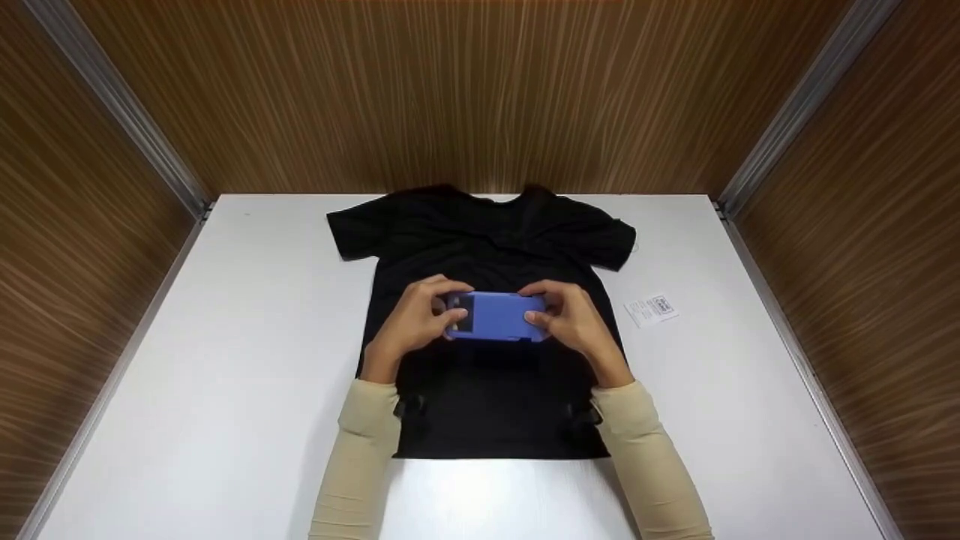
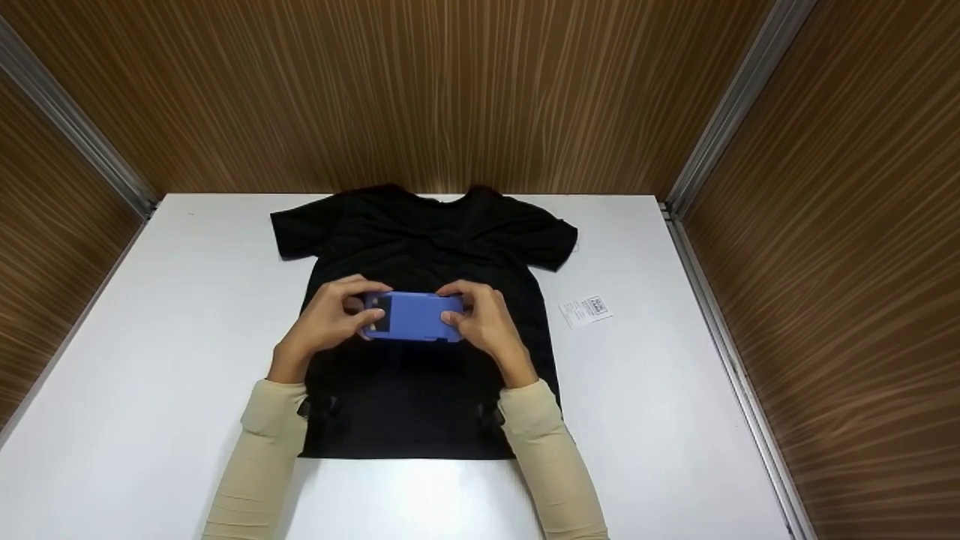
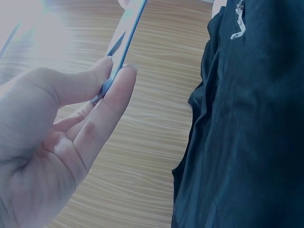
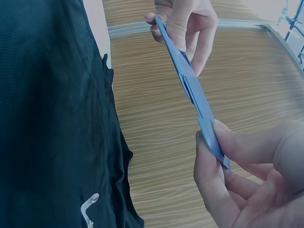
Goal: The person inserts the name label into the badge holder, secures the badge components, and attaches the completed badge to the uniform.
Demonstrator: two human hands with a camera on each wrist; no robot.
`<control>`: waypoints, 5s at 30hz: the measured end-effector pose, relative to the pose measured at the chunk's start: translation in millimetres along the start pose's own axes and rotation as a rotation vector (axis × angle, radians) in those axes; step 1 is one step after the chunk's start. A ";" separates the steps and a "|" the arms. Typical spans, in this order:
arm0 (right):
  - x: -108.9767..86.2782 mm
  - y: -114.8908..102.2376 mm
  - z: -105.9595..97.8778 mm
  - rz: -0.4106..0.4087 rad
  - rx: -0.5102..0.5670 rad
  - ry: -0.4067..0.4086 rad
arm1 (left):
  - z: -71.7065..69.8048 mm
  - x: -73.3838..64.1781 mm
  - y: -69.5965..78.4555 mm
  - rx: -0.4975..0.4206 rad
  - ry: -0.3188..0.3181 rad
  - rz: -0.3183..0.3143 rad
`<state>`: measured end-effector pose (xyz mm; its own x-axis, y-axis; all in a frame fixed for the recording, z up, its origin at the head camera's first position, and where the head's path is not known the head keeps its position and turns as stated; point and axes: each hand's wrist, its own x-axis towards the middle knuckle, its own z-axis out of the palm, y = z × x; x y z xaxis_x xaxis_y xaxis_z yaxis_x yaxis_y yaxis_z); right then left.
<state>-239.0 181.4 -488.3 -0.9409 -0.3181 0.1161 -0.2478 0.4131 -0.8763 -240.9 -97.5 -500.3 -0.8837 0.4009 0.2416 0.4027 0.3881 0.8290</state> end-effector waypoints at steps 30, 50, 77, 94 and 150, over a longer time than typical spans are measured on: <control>-0.8 0.9 -0.4 -0.018 -0.013 -0.001 | -9.8 -3.8 -5.6 -0.031 -0.004 0.011; 1.4 2.5 -2.6 -0.012 -0.030 -0.008 | -15.9 -5.0 -10.2 -0.027 0.002 -0.010; -0.2 5.1 -7.7 -0.003 -0.042 0.014 | -21.7 -7.9 -13.6 -0.010 0.027 -0.050; -1.0 9.8 -15.0 0.007 -0.001 0.016 | -33.0 -12.3 -19.9 0.033 0.113 -0.067; 7.5 36.9 24.1 0.259 -0.144 -0.153 | -37.2 -14.4 -20.6 0.025 0.125 -0.056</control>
<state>-249.6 173.7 -531.0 -0.9339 -0.3071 -0.1828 -0.0457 0.6098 -0.7912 -245.3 -142.1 -502.1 -0.9273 0.2717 0.2574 0.3560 0.4280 0.8307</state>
